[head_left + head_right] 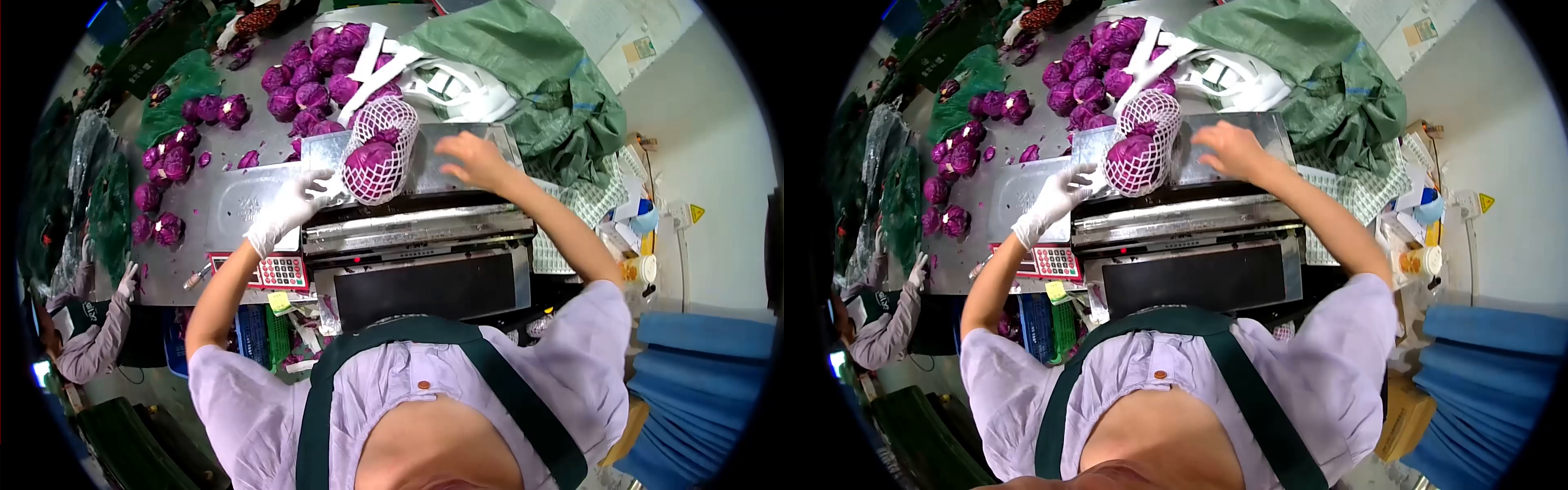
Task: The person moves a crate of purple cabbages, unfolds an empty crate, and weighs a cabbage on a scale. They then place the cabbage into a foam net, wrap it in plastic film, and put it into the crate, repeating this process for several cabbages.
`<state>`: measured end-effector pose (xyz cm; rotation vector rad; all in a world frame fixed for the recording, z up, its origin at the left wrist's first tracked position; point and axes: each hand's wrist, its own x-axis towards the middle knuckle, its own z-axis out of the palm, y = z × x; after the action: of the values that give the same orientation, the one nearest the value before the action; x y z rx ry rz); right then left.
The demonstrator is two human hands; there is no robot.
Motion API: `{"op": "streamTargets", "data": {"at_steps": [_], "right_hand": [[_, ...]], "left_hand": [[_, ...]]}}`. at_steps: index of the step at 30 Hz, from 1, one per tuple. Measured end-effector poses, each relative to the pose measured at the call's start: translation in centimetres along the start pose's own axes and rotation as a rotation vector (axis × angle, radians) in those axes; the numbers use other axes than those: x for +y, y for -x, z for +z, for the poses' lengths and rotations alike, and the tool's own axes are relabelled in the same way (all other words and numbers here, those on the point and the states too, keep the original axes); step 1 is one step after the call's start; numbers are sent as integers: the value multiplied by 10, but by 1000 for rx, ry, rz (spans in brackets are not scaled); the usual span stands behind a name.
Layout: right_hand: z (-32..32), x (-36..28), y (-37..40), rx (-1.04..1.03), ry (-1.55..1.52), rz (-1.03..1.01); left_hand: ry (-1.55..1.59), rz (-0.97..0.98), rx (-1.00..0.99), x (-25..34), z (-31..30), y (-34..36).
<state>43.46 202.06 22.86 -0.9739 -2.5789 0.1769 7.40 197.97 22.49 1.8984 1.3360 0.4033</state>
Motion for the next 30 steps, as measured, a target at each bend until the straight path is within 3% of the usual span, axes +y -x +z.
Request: {"op": "streamTargets", "data": {"at_steps": [1, 3, 5, 7, 9, 10, 11, 13, 15, 17, 19, 23, 25, 27, 29, 30], "right_hand": [[-5, -12, 18, -118, 88, -53], [0, -20, 48, -232, 343, -283], [15, -25, 70, -163, 396, -409], [26, -22, 79, -221, 326, -399], [12, -30, 73, -283, 231, -233], [3, -31, 67, -507, 209, -86], [5, -28, 62, -503, 215, -83], [14, -19, 50, -95, -280, 293], [19, -12, 12, 155, -536, 516], [26, 6, -29, 213, -680, 636], [49, 19, -64, 342, -785, 650], [50, 15, -101, 148, -761, 581], [42, 23, -107, 69, -711, 521], [42, 30, -102, 32, -746, 503], [43, 32, -95, 60, -686, 474], [41, 37, -93, 45, -688, 447]], "left_hand": [[-263, 47, -64, 9, 0, 13], [-828, 571, -195, 16, 6, 26], [-955, 839, -257, 12, 14, 28], [-927, 889, -191, 1, 26, 23], [-804, 762, -184, 11, 14, 21], [-599, 704, -138, 0, 7, 16], [-540, 525, -86, -3, 3, 16], [-117, 151, 68, 16, 1, 7], [-55, 153, 68, 6, 12, -18], [51, 374, 116, -13, 41, -47], [264, 277, 171, 24, 51, -44], [711, 167, 250, 43, 87, -53], [724, -78, 361, 68, 91, -55], [353, 52, 481, 74, 94, -57], [605, -48, 350, 92, 84, -50], [422, 17, 400, 78, 86, -56]]}}
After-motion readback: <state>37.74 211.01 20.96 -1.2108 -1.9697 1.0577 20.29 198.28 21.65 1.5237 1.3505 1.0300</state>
